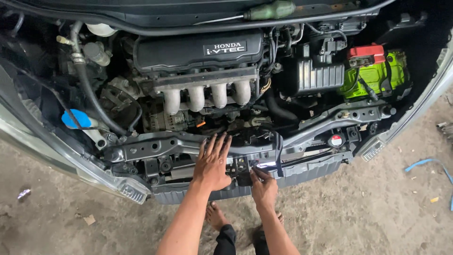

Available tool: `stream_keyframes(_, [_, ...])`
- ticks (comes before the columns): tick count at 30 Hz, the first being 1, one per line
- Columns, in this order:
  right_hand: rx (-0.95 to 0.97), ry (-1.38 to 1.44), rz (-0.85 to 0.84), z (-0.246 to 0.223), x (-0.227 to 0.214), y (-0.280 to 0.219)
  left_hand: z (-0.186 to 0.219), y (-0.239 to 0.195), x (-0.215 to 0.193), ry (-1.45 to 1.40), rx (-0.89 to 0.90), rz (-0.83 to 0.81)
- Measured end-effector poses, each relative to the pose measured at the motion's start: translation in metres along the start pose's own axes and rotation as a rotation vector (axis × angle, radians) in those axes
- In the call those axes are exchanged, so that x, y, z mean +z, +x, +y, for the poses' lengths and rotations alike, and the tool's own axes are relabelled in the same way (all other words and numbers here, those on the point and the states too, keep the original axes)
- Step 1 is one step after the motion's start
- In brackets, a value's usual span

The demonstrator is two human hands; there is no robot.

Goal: The person uses a wrench to tighten bolts on the front frame of a car with the hood open. They work on both sides of the engine bay, securing the metal crossbar and other components near the headlights and battery.

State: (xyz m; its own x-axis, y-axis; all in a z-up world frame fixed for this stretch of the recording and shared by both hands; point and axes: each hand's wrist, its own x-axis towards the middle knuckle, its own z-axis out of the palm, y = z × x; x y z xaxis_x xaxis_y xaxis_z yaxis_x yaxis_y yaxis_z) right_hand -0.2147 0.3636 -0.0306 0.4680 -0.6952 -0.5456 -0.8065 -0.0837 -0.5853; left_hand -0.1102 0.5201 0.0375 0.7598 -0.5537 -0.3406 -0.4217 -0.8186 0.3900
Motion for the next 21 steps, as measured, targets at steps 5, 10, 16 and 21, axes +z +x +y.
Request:
stream_keyframes(5, [-0.02,-0.051,0.007,0.022,0.01,0.017,-0.006,0.0,0.005,0.012,0.024,-0.012])
stream_keyframes(10, [-0.045,-0.042,0.034,0.016,0.009,0.004,-0.013,-0.002,0.011,-0.015,0.032,-0.033])
stream_keyframes(16, [-0.148,-0.02,0.009,0.016,0.005,0.015,-0.008,-0.046,0.087,-0.25,-0.29,0.894])
stream_keyframes(21, [-0.213,-0.088,-0.023,0.024,0.004,0.022,-0.024,-0.008,0.175,-1.398,-1.042,0.57])
